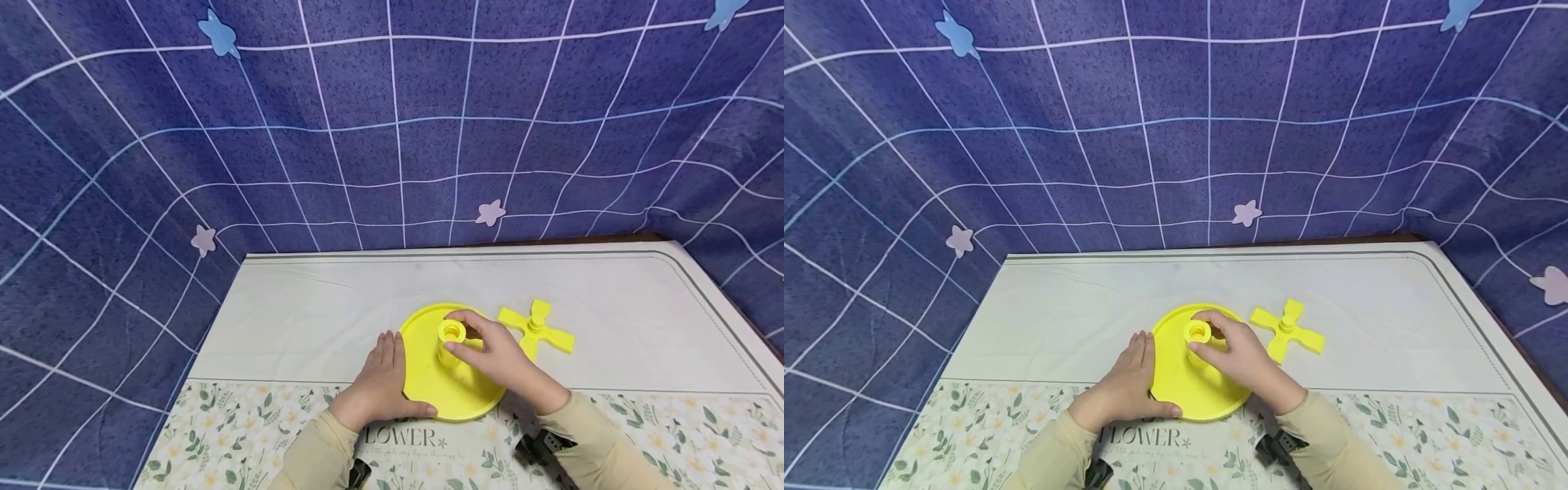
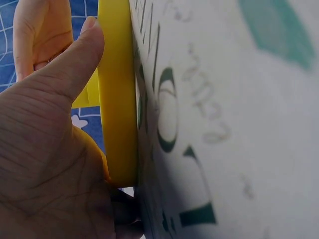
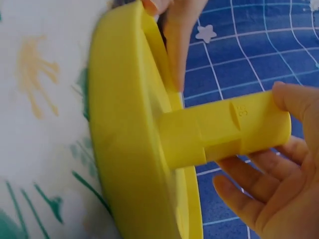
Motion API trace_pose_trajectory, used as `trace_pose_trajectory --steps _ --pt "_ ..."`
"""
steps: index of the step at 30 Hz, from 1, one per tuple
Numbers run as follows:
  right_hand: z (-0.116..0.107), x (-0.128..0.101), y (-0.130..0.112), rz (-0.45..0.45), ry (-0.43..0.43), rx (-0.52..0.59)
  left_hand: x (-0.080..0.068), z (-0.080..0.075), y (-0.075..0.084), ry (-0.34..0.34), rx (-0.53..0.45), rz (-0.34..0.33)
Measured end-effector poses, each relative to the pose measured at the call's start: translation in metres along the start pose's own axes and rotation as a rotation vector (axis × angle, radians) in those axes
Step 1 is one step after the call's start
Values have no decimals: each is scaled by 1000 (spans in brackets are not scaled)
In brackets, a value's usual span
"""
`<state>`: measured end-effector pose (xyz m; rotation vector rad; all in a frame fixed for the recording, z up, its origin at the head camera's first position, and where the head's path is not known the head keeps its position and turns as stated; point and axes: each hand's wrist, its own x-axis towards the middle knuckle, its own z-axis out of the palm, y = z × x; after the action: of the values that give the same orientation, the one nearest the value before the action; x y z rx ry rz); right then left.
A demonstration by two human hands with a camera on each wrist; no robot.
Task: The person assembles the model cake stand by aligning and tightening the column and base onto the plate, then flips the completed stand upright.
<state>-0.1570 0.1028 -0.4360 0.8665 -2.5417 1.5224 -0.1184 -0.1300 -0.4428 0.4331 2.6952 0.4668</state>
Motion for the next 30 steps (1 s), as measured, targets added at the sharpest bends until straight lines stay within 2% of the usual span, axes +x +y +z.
trace_pose_trajectory --steps 6,10,15,23,30 --pt "9 -2 -5 25 116 -115 0 -1 0 5 -3 -4" --pt "13 -3 -7 43 152 -148 0 -1 0 5 1 -5" --pt "11 -3 -7 26 131 -154 -1 -1 0 6 9 -1" --pt "5 -2 -4 -34 18 -128 -1 1 0 7 3 10" --pt "6 -2 -4 -30 55 -146 0 0 0 13 15 11"
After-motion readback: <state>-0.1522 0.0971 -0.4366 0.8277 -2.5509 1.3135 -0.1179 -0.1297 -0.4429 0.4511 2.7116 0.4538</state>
